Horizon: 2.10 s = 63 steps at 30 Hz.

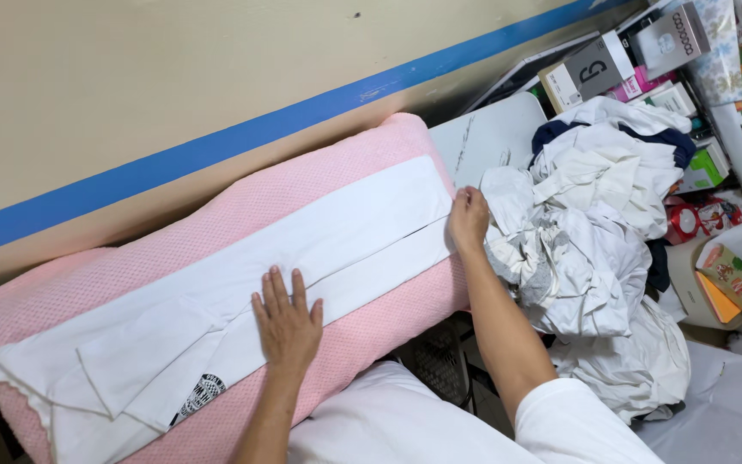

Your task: The person folds a white t-shirt and a striped shirt on a pink cushion, smoothing and aligning each piece before folding it into a compact rectangle. The folded shirts are then placed into a white cabinet.

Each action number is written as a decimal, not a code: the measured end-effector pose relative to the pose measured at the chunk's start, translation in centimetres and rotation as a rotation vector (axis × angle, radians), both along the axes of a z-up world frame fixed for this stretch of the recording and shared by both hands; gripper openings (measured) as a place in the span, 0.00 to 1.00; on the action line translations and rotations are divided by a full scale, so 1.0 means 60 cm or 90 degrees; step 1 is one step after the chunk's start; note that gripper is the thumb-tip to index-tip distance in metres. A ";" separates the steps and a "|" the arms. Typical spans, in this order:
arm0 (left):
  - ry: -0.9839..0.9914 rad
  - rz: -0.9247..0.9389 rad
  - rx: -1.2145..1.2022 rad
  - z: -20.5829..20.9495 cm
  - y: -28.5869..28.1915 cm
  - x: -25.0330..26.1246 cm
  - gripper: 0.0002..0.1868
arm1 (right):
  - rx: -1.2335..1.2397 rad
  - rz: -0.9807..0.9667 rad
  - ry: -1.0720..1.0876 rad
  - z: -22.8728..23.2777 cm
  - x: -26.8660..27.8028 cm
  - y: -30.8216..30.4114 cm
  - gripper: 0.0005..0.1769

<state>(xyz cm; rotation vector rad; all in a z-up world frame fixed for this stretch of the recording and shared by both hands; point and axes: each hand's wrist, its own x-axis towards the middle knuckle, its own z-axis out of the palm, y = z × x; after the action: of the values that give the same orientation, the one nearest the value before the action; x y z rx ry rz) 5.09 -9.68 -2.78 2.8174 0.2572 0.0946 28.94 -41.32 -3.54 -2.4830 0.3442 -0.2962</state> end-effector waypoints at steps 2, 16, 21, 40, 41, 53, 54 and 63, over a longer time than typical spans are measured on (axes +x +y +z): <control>0.023 -0.005 -0.011 0.005 -0.030 0.003 0.37 | 0.025 -0.019 0.094 -0.002 -0.036 -0.027 0.24; 0.035 0.003 0.075 0.025 0.000 0.028 0.32 | 0.038 0.168 0.333 0.047 -0.083 -0.107 0.18; 0.057 0.010 0.095 0.020 0.006 0.022 0.33 | -0.010 0.164 0.381 0.031 -0.073 -0.111 0.16; -0.038 0.322 -1.171 0.048 -0.066 0.077 0.29 | -0.146 0.656 0.193 0.247 -0.158 0.219 0.21; -0.028 0.383 -1.303 0.044 -0.054 0.081 0.29 | -0.089 0.686 0.157 0.264 -0.177 0.230 0.21; -0.010 0.457 -0.622 0.007 -0.011 0.037 0.32 | 0.064 0.539 0.211 0.230 -0.185 0.197 0.19; -0.046 0.419 -0.578 0.010 -0.004 0.039 0.33 | 0.067 0.519 0.238 0.222 -0.187 0.199 0.19; 0.083 0.257 -0.199 0.050 -0.018 0.040 0.30 | -0.075 0.519 0.059 0.130 -0.184 0.194 0.15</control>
<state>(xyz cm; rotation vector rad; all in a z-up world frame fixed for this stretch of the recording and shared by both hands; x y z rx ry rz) 7.48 -10.75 0.22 2.4279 0.7947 -0.0393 17.87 -29.65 4.24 -2.5205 -0.6628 0.1424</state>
